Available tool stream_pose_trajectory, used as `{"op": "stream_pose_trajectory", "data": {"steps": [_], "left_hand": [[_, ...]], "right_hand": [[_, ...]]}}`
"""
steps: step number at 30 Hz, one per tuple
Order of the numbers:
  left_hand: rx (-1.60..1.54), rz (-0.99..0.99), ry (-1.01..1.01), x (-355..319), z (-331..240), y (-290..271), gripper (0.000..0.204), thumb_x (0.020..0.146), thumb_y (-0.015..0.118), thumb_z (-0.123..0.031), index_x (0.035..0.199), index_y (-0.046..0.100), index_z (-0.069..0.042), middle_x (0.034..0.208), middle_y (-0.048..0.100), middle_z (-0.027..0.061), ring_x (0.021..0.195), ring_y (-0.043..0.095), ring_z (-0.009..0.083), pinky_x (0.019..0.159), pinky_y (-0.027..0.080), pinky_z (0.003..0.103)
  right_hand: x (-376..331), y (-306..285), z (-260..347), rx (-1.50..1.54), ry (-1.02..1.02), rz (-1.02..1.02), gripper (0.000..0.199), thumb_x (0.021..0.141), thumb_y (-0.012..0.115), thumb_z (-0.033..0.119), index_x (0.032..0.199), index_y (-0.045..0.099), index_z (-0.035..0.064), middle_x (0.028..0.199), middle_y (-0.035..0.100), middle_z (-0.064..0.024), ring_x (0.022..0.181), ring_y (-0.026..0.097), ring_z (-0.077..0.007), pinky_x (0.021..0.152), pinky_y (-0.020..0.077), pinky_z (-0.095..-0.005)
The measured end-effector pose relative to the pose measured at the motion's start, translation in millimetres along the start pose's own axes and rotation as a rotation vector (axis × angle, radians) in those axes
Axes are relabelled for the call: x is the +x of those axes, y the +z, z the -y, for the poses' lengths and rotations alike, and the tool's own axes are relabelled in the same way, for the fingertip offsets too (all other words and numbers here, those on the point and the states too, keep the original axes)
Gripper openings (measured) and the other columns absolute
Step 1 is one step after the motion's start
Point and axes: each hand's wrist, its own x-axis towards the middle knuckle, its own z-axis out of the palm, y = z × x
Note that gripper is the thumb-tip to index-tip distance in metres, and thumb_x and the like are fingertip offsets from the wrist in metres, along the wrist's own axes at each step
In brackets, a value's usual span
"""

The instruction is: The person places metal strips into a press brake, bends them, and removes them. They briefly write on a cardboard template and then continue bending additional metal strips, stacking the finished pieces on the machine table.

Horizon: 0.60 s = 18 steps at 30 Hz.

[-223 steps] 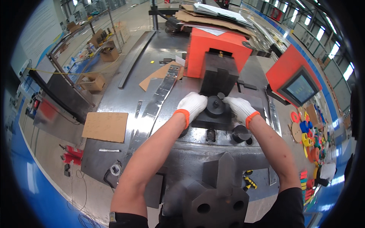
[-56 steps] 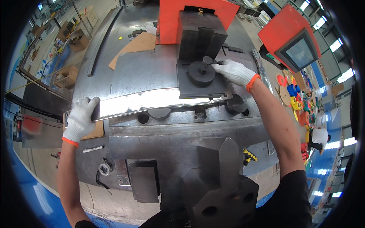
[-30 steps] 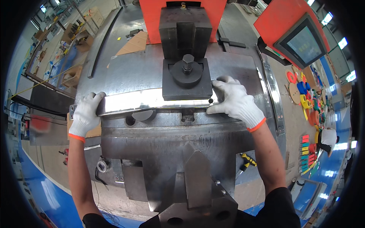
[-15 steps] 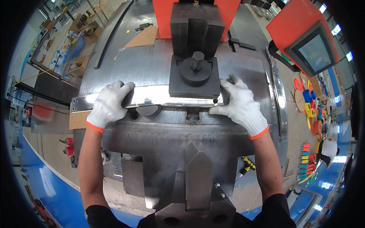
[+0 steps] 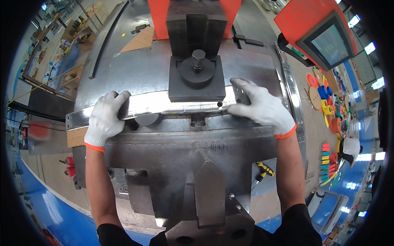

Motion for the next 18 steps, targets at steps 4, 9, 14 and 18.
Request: {"op": "stream_pose_trajectory", "data": {"steps": [4, 9, 14, 18], "left_hand": [[0.008, -0.039, 0.006, 6, -4, -2, 0.058, 0.072, 0.070, 0.002, 0.128, 0.066, -0.014, 0.101, 0.066, 0.0185, 0.095, 0.065, 0.0433, 0.087, 0.055, 0.050], [-0.013, -0.043, 0.008, 1, -3, 1, 0.059, 0.071, 0.070, 0.003, 0.128, 0.066, -0.013, 0.101, 0.065, 0.0188, 0.096, 0.064, 0.0429, 0.088, 0.054, 0.050], [-0.027, -0.050, 0.026, 2, -2, 1, 0.060, 0.071, 0.069, 0.005, 0.128, 0.066, -0.013, 0.099, 0.064, 0.0183, 0.095, 0.064, 0.0427, 0.088, 0.054, 0.049], [-0.039, -0.073, 0.050, 2, -3, 0, 0.059, 0.070, 0.068, 0.006, 0.126, 0.066, -0.013, 0.097, 0.064, 0.0175, 0.095, 0.064, 0.0425, 0.087, 0.054, 0.049]], "right_hand": [[3, -5, -29, 0.498, 0.037, 0.097, 0.071, 0.101, 0.066, 0.034, 0.159, 0.046, -0.0023, 0.159, 0.055, -0.0201, 0.147, 0.052, -0.0268, 0.121, 0.0396, -0.0347], [-10, 0, -40, 0.187, -0.212, 0.055, 0.103, 0.080, 0.087, 0.039, 0.165, 0.038, 0.0086, 0.168, 0.040, -0.0247, 0.153, 0.045, -0.0379, 0.125, 0.0367, -0.0428], [-16, 21, -35, -0.065, -0.130, -0.101, 0.121, 0.063, 0.096, 0.027, 0.166, 0.033, 0.0184, 0.161, 0.043, -0.0274, 0.145, 0.045, -0.0472, 0.124, 0.0380, -0.0494], [-16, 32, -37, 0.011, -0.154, -0.180, 0.116, 0.062, 0.096, 0.023, 0.163, 0.038, 0.0166, 0.154, 0.050, -0.0254, 0.142, 0.046, -0.0459, 0.122, 0.0400, -0.0499]]}}
